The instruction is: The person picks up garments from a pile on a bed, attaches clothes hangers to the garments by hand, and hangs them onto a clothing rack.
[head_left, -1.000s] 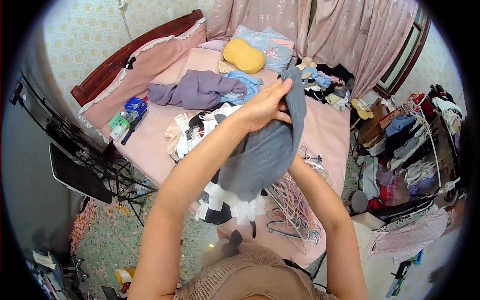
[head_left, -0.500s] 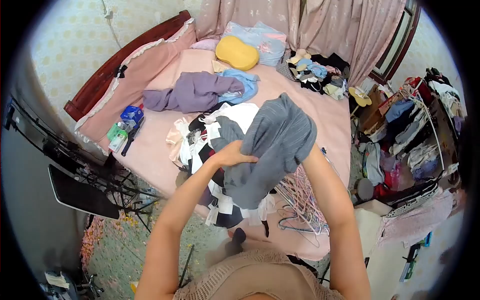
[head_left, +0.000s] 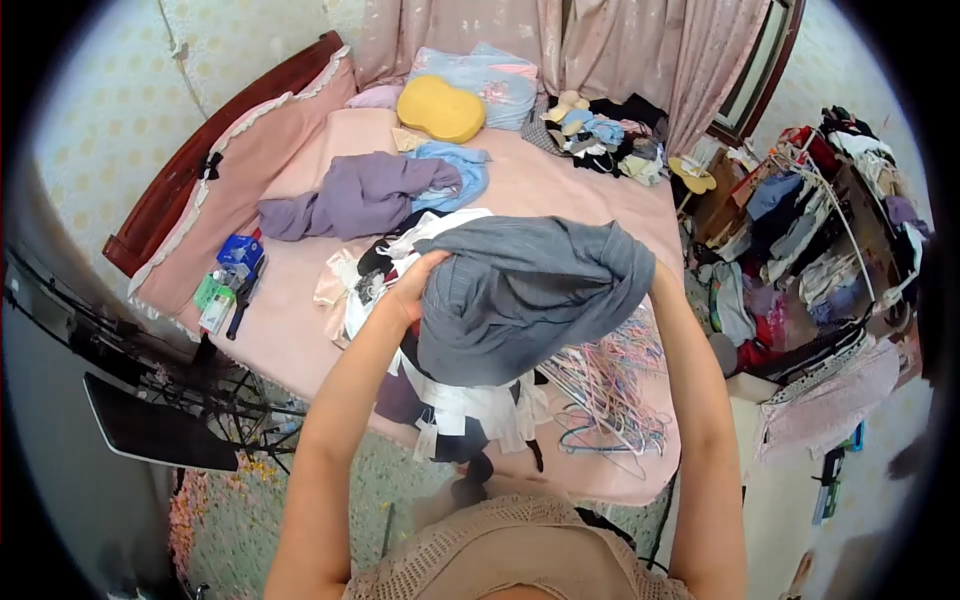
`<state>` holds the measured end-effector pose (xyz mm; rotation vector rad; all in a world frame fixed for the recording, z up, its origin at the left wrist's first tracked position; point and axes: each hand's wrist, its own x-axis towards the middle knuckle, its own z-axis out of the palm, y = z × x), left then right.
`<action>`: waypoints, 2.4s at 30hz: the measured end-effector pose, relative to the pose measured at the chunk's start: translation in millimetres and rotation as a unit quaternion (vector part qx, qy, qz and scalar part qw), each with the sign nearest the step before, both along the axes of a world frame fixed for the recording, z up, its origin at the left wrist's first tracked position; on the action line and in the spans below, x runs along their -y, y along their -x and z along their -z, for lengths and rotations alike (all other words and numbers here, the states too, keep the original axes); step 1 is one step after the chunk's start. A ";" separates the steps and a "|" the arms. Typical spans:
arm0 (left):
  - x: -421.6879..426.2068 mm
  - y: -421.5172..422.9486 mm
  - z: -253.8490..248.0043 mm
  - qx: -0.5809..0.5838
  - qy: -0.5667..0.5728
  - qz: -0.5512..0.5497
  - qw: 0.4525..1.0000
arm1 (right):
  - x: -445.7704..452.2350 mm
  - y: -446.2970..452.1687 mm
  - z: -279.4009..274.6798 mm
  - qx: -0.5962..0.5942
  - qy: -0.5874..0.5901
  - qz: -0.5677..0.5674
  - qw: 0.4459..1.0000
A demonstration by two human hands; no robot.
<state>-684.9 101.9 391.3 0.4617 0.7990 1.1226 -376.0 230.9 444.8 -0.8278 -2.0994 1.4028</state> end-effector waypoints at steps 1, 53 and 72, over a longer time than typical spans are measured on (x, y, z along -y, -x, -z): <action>-0.1 -0.7 -6.3 0.068 -0.045 0.010 0.997 | -4.5 -2.7 4.7 0.119 -0.106 -0.019 0.987; 17.7 -78.3 15.4 0.306 -0.090 0.014 0.948 | 83.1 131.8 137.1 -0.196 0.347 0.020 0.917; -3.7 72.2 128.8 0.043 0.188 -0.215 0.957 | 29.9 40.4 34.8 -0.420 0.474 0.067 0.771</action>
